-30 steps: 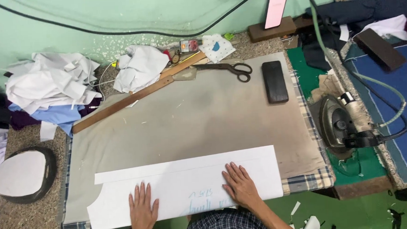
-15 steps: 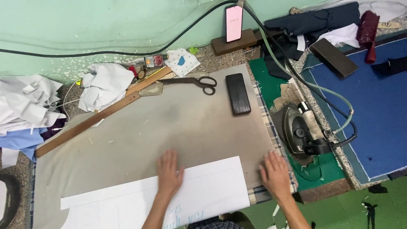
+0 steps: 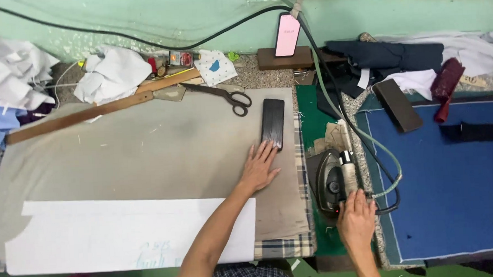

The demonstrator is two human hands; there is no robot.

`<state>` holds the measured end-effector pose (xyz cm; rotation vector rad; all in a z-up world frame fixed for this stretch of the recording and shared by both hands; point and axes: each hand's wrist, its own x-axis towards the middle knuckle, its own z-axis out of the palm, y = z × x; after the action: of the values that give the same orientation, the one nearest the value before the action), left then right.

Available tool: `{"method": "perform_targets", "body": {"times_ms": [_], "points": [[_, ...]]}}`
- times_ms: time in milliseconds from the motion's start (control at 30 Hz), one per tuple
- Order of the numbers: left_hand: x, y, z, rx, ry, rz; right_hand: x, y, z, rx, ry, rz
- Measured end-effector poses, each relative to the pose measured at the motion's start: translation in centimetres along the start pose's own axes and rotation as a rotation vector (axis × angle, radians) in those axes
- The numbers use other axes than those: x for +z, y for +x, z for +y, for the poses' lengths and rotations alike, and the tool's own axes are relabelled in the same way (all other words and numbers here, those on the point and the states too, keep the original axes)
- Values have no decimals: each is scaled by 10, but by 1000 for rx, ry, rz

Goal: The person irons a white patterned fabric piece on a work table using a steam iron. They smooth the fabric with their hands, move a black rectangular object aside, and repeatedly press the iron over the material to remove wrinkles.

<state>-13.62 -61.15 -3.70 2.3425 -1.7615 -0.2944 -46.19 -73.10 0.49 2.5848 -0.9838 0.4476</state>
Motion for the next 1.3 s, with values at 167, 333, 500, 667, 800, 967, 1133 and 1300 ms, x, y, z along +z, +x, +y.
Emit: {"method": "perform_targets", "body": {"times_ms": [167, 333, 500, 667, 800, 967, 1133, 1300], "points": [[9, -55, 39, -79, -103, 168, -24, 75, 20, 280, 431, -615], [19, -57, 76, -406, -25, 328, 55, 97, 27, 441, 617, -710], [30, -47, 68, -551, -68, 319, 82, 94, 36, 562, 747, -666], [-8, -141, 71, -305, -207, 271, 98, 99, 44, 840, 1022, -701], [-12, -258, 70, -322, -261, 249, 63, 113, 17, 539, 770, -673], [5, -336, 57, -215, -358, 189, -98, 159, -125, 51, 381, -887], [5, -336, 45, -91, -321, 223, -129, 147, -304, -404, 427, -823], [10, -333, 9, -5, -442, 310, -151, 116, -480, -841, 412, -826]]}}
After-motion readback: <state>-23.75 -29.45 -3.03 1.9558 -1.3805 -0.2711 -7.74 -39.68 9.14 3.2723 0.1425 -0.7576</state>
